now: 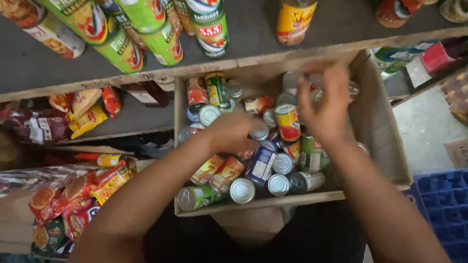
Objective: Restocking various canned goods from a cardboard box onto store shelves.
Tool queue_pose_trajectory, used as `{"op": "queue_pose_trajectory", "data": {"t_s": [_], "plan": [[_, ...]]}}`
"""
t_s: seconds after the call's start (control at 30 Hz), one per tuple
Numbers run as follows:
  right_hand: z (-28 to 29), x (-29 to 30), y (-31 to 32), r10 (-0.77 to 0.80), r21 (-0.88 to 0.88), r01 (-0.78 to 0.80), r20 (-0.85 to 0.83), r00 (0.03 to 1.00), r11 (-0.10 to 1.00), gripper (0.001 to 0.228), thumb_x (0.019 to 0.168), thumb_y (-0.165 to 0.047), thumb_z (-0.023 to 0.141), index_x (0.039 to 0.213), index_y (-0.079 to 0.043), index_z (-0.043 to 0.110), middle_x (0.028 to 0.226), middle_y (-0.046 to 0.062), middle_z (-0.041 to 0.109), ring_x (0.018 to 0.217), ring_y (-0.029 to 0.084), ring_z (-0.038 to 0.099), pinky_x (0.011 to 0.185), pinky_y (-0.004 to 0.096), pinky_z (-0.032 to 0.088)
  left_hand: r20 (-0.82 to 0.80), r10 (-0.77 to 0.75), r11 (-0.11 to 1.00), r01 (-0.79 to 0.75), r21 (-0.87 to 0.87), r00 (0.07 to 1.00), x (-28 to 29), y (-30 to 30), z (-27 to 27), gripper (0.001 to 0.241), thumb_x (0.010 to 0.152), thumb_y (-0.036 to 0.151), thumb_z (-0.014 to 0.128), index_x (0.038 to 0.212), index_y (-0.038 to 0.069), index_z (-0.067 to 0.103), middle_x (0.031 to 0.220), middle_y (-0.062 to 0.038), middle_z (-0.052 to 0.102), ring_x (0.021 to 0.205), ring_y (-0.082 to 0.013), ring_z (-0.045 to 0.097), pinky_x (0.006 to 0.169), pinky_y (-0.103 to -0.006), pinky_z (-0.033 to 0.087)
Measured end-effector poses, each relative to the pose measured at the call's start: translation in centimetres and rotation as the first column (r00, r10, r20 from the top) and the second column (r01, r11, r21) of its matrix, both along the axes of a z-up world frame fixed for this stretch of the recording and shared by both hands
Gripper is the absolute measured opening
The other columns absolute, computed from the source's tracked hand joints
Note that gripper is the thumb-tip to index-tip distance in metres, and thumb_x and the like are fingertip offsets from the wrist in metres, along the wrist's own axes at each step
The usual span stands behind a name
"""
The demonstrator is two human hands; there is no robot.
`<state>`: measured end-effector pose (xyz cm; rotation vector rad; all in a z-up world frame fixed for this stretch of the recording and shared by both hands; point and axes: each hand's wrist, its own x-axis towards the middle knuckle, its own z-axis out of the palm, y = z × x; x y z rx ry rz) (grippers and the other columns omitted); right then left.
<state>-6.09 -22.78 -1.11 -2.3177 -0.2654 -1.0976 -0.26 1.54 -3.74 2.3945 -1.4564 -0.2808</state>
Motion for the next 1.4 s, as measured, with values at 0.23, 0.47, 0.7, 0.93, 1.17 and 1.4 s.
{"op": "queue_pose_trajectory", "data": {"t_s": [0.23,0.47,0.7,0.93,1.17,1.4], "plan": [[-7.7,-0.7,1.2,-0.079,-0.134,0.032,-0.359,0.930,0.990,0.073,0.068,-0.028,0.091,0.127,0.001,0.058,0.113,0.024,0.064,0.102,0.046,0.061,0.084,0.051,0.050,0.064,0.064,0.916,-0.084,0.393,0.996,-2.6,-0.6,-2.2,0.086,0.048,0.048,0.091,0.126,0.022,0.065,0.116,-0.013,0.067,0.111,-0.0382,0.063,0.091,-0.0641,0.045],[-10.7,0.1,-3.3,0.020,0.138,0.075,-0.581,0.814,0.988,0.068,0.072,-0.024,0.093,0.128,-0.012,0.055,0.116,0.016,0.071,0.106,0.035,0.071,0.091,0.045,0.056,-0.013,0.161,0.926,-0.146,0.349,0.987,-2.0,-1.2,-3.6,0.048,0.079,0.033,0.071,0.125,0.022,0.068,0.117,-0.015,0.069,0.109,-0.0388,0.066,0.091,-0.0620,0.050],[-6.9,-1.8,-10.0,-0.149,0.127,0.170,-0.159,0.976,0.977,0.076,0.075,-0.004,0.088,0.138,-0.004,0.046,0.133,0.021,0.061,0.124,0.039,0.064,0.104,0.047,0.053,0.057,0.248,0.968,-0.249,0.021,0.967,-1.7,-5.8,-5.6,0.028,0.086,0.027,0.067,0.113,0.019,0.072,0.113,-0.013,0.070,0.105,-0.0389,0.067,0.081,-0.0544,0.055],[-8.8,-2.9,-12.2,-0.411,-0.252,0.325,-0.531,0.741,0.912,0.066,0.074,-0.020,0.089,0.132,-0.015,0.058,0.119,0.015,0.066,0.107,0.042,0.062,0.086,0.053,0.053,-0.033,0.192,0.964,-0.182,0.195,0.981,-2.7,-12.3,-8.5,0.041,0.076,0.030,0.077,0.112,0.013,0.068,0.110,-0.016,0.070,0.103,-0.0364,0.069,0.083,-0.0512,0.057],[-11.4,-2.1,-12.9,-0.475,-0.319,0.364,-0.421,0.773,0.875,0.059,0.069,-0.015,0.084,0.123,-0.015,0.063,0.119,0.014,0.062,0.109,0.040,0.061,0.086,0.050,0.053,-0.110,0.168,0.884,-0.100,0.458,0.980,-0.7,-14.5,-6.5,0.042,0.082,0.034,0.075,0.116,0.011,0.067,0.116,-0.016,0.074,0.109,-0.0347,0.071,0.089,-0.0484,0.055],[-14.8,-1.3,-14.0,-0.202,-0.206,0.073,-0.727,0.656,0.976,0.022,0.090,-0.018,0.073,0.112,-0.021,0.073,0.114,0.007,0.069,0.113,0.031,0.067,0.097,0.044,0.055,0.363,0.123,0.992,-0.123,-0.023,0.923,-0.7,-18.5,-9.1,0.041,0.080,0.021,0.067,0.122,0.021,0.066,0.129,-0.008,0.060,0.123,-0.0325,0.055,0.083,-0.0533,0.052]]}}
